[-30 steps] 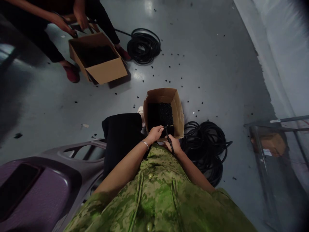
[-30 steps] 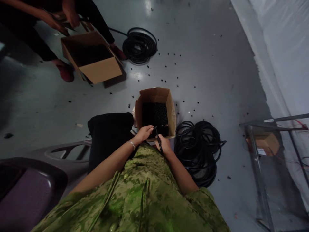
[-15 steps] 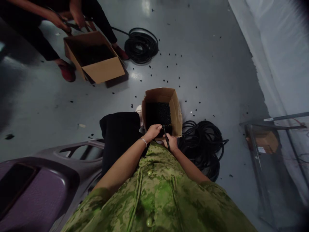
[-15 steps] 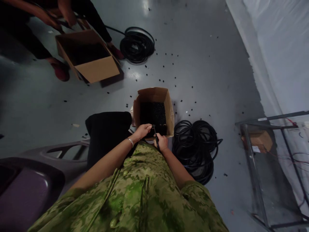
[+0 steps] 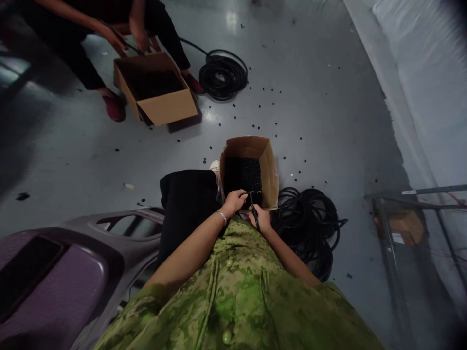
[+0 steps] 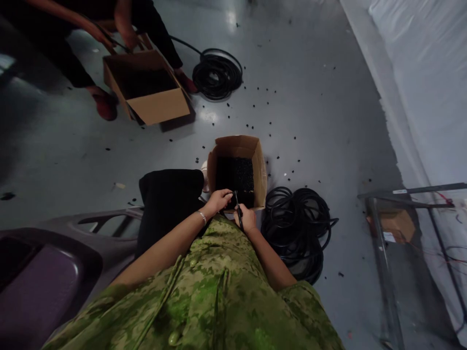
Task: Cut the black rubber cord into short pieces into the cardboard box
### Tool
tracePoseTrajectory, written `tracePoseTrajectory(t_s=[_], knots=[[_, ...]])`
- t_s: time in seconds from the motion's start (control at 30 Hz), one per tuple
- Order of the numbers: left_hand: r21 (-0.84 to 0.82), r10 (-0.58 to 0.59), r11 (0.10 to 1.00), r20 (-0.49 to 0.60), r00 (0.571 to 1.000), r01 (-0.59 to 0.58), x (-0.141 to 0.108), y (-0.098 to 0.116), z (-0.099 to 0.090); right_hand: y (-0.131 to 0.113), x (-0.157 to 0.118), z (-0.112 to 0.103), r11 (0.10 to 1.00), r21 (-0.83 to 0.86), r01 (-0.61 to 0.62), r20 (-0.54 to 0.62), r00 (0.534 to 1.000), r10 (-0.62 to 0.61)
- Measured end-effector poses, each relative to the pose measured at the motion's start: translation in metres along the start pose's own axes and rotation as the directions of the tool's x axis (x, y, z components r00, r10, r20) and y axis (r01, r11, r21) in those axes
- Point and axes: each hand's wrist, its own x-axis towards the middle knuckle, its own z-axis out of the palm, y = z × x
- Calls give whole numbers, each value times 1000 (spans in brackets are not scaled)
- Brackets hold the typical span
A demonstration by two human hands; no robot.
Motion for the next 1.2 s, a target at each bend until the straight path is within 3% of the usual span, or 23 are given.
tracePoseTrajectory(t_s=[0.1,0.27,0.57,0.97,1.2], knots=[[111,68,992,-27,997,-65,3,-2,-2,-8,0,-6,999,41,-14,36,999,13],[309,135,942,-2,991,-128,5,-1,-5,-16,3,-11,998,-55,-31,59,998,35],[316,165,931,84,983,-183,7,-2,-7,-7,5,1,999,-17,-33,1,999,33],[223,86,972,-15,996,-80,12,-6,-4,4,11,17,990,-141,-12,-24,1000,9],[107,-104,988,-29,994,106,11,-4,-2,2,12,16,989,-147,-29,5,1000,30]])
